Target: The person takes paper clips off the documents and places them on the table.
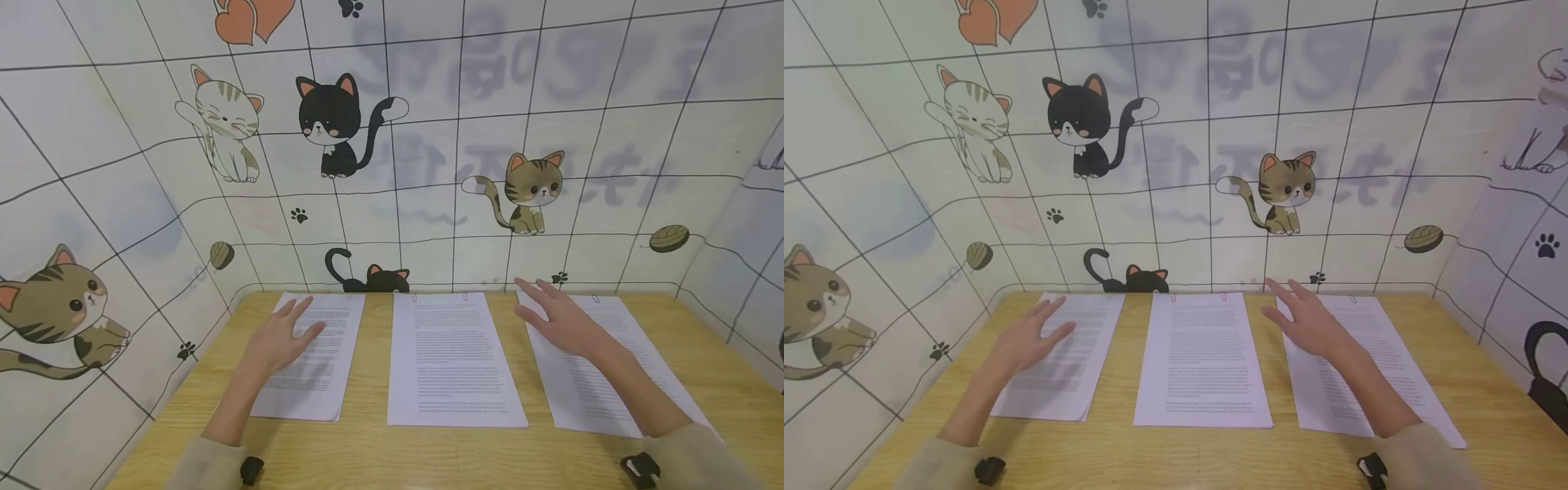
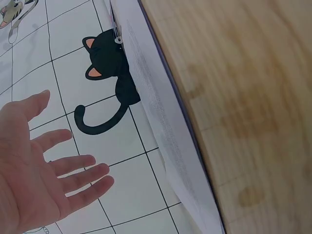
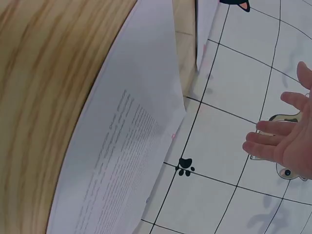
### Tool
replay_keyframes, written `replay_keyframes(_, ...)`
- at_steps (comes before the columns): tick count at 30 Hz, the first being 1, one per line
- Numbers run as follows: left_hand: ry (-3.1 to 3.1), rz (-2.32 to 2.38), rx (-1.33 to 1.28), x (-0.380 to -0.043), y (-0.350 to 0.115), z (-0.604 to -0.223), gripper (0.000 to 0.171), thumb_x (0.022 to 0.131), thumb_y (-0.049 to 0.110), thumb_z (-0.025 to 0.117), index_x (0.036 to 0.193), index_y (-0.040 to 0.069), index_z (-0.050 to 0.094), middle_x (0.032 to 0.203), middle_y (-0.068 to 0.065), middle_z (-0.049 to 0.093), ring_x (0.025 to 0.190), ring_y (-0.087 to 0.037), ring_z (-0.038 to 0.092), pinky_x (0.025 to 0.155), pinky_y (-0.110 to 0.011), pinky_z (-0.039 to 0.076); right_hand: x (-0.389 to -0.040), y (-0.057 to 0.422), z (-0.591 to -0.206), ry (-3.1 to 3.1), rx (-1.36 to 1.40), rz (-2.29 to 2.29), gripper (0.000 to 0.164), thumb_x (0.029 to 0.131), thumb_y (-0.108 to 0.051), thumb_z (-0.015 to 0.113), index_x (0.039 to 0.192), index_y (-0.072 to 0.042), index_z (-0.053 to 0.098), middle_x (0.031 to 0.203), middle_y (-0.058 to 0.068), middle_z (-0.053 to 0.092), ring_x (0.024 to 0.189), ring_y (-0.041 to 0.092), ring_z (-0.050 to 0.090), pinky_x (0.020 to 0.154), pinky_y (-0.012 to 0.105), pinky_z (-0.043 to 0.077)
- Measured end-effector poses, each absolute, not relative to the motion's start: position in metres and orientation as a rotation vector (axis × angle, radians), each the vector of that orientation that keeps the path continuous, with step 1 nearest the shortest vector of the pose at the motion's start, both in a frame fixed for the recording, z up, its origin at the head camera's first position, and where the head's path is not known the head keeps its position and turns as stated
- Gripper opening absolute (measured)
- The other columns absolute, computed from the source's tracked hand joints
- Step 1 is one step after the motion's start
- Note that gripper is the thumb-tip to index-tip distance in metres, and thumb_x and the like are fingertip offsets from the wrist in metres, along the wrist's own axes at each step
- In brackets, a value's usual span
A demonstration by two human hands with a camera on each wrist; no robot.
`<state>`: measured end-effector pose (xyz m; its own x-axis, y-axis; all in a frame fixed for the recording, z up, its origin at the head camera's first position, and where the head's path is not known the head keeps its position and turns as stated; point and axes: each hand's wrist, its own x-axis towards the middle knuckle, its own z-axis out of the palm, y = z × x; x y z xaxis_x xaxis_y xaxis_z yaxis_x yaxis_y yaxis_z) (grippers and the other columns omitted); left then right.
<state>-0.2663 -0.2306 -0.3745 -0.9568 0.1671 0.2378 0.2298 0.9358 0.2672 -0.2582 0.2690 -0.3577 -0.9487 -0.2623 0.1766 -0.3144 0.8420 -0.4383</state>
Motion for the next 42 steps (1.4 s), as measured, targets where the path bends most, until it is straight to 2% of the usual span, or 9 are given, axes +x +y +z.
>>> replay_keyframes(7,-2.907,-0.510,-0.254,-0.269,-0.237,-0.378,0.078,0.100,0.061,0.047,0.155,0.007,0.037,0.152,-0.029,0.040,0.138,-0.049,0.039,0.102,-0.069,0.036,-0.263,0.239,-0.367,-2.809,0.617,0.848,0.062,0.106,-0.039,0.051,0.150,0.004,0.040,0.150,0.030,0.041,0.140,0.051,0.033,0.108,0.067,0.028)
replay_keyframes(12,-2.943,-0.574,-0.231,-0.271,-0.242,-0.378,0.080,0.101,0.060,0.047,0.155,0.003,0.034,0.154,-0.030,0.036,0.140,-0.050,0.034,0.106,-0.068,0.032,-0.265,0.216,-0.369,-2.788,0.632,0.969,0.060,0.105,-0.035,0.056,0.147,0.005,0.044,0.146,0.028,0.047,0.132,0.051,0.044,0.103,0.064,0.038)
replay_keyframes(15,-2.959,-0.630,-0.219,-0.272,-0.246,-0.378,0.079,0.102,0.055,0.049,0.154,-0.001,0.032,0.155,-0.031,0.034,0.141,-0.051,0.031,0.108,-0.067,0.029,-0.267,0.202,-0.370,-2.777,0.647,1.086,0.056,0.103,-0.029,0.059,0.144,0.006,0.046,0.140,0.029,0.053,0.121,0.048,0.055,0.096,0.058,0.047)
replay_keyframes(18,-2.978,-0.684,-0.206,-0.273,-0.250,-0.378,0.076,0.103,0.050,0.050,0.154,-0.004,0.031,0.153,-0.034,0.034,0.141,-0.053,0.030,0.109,-0.067,0.028,-0.270,0.187,-0.371,-2.770,0.659,1.188,0.051,0.102,-0.024,0.061,0.141,0.006,0.048,0.132,0.029,0.058,0.116,0.044,0.060,0.094,0.053,0.050)
replay_keyframes(23,-2.964,-0.742,-0.234,-0.275,-0.256,-0.378,0.070,0.103,0.035,0.056,0.150,-0.010,0.032,0.146,-0.038,0.039,0.127,-0.054,0.048,0.102,-0.063,0.040,-0.274,0.163,-0.374,-2.812,0.573,1.309,0.046,0.100,-0.026,0.063,0.137,-0.001,0.053,0.125,0.021,0.064,0.113,0.036,0.064,0.089,0.047,0.053)
replay_keyframes(26,-2.953,-0.794,-0.245,-0.277,-0.260,-0.378,0.066,0.101,0.026,0.059,0.148,-0.012,0.033,0.145,-0.038,0.041,0.120,-0.053,0.054,0.097,-0.059,0.046,-0.277,0.149,-0.378,-2.837,0.511,1.428,0.047,0.099,-0.028,0.064,0.138,-0.005,0.053,0.125,0.016,0.064,0.111,0.032,0.065,0.088,0.045,0.054)
replay_keyframes(35,-3.004,-0.836,-0.209,-0.282,-0.275,-0.379,0.064,0.098,0.020,0.062,0.144,-0.016,0.036,0.132,-0.041,0.051,0.118,-0.052,0.054,0.094,-0.059,0.047,-0.277,0.109,-0.386,-2.776,0.465,1.850,0.049,0.097,-0.014,0.064,0.138,0.007,0.047,0.119,0.019,0.064,0.105,0.036,0.067,0.089,0.043,0.055)
replay_keyframes(42,-3.069,-0.913,-0.074,-0.283,-0.285,-0.381,0.067,0.099,0.022,0.062,0.147,-0.014,0.032,0.137,-0.042,0.045,0.125,-0.054,0.048,0.098,-0.061,0.044,-0.280,0.080,-0.394,-2.774,0.340,2.014,0.051,0.095,-0.011,0.065,0.137,0.010,0.048,0.112,0.017,0.067,0.098,0.031,0.069,0.086,0.038,0.057)
